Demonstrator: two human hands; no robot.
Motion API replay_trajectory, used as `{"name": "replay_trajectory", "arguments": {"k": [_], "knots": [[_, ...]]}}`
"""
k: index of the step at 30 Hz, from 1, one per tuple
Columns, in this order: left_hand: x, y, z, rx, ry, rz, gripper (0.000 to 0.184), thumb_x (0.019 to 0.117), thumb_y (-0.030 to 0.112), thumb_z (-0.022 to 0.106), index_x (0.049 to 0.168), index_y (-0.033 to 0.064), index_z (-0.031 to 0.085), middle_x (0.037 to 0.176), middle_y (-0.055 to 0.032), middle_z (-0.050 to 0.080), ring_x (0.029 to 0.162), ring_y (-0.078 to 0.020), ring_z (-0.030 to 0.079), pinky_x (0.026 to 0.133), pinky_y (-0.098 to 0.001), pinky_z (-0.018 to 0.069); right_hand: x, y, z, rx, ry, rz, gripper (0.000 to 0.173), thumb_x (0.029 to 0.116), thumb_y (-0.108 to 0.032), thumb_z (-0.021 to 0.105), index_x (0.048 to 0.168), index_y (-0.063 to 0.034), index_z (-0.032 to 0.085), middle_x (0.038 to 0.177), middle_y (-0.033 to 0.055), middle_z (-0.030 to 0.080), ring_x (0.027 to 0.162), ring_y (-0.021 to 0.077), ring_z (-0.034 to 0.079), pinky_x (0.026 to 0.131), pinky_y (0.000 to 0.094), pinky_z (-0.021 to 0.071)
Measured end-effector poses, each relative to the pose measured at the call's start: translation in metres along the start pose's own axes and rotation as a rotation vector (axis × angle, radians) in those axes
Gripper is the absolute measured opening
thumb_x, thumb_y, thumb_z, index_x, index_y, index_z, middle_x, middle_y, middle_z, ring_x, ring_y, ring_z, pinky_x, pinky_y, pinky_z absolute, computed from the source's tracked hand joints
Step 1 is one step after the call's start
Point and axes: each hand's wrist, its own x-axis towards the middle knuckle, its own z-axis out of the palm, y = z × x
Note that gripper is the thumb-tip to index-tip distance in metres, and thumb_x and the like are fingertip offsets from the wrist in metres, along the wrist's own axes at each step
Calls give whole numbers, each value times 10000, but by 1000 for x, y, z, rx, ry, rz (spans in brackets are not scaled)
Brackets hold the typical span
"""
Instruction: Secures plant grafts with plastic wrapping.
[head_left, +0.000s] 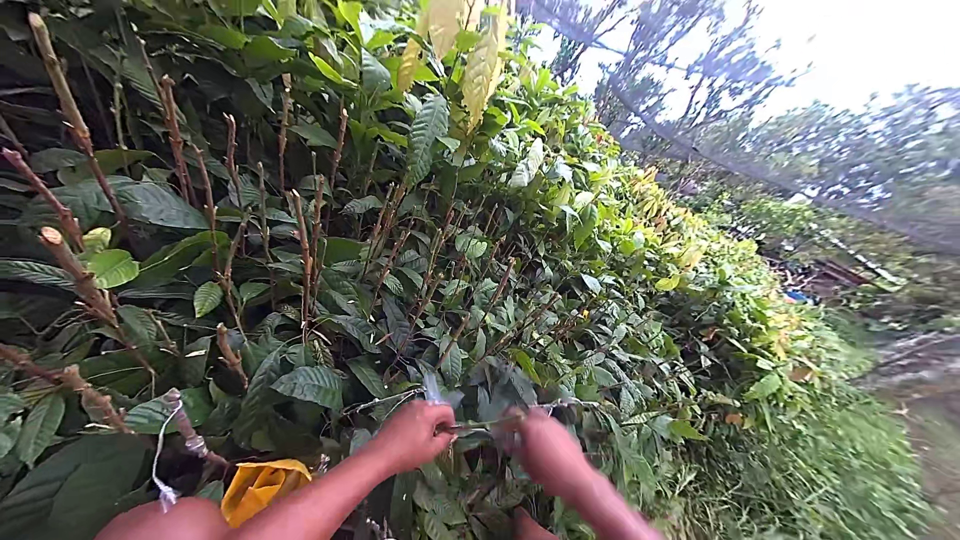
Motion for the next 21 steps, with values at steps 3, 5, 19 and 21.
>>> {"name": "replay_trajectory", "arguments": {"k": [3,5,19,21], "knots": [[4,5,-6,-114,40,-103,210,997,178,635,1123,23,700,1007,-157,727,889,-285,724,869,-509,579,-44,-57,27,0,119,-237,290,1000,-186,638,1264,-71,677,928,164,752,846,353,746,778,569,595],[5,14,6,-2,-63,-41,202,978,146,635,1094,-5,707,1025,-204,717,980,-365,697,915,-585,527,-36,-64,0,260,30,-331,275,1012,-141,608,1271,-70,666,993,80,753,818,203,732,759,431,617],[5,25,4,-41,-21,-170,250,981,242,641,1091,29,714,1019,-175,724,982,-343,699,914,-582,530,-79,-77,34,303,190,-366,264,987,-99,642,1240,-48,698,905,89,762,769,222,740,730,447,622],[-1,33,17,111,-141,-103,290,1012,267,611,1127,13,693,1086,-218,700,1071,-405,670,944,-621,500,-39,-41,-11,410,97,-334,306,1022,-141,585,1310,-52,638,1073,83,732,864,154,709,754,346,603]]}}
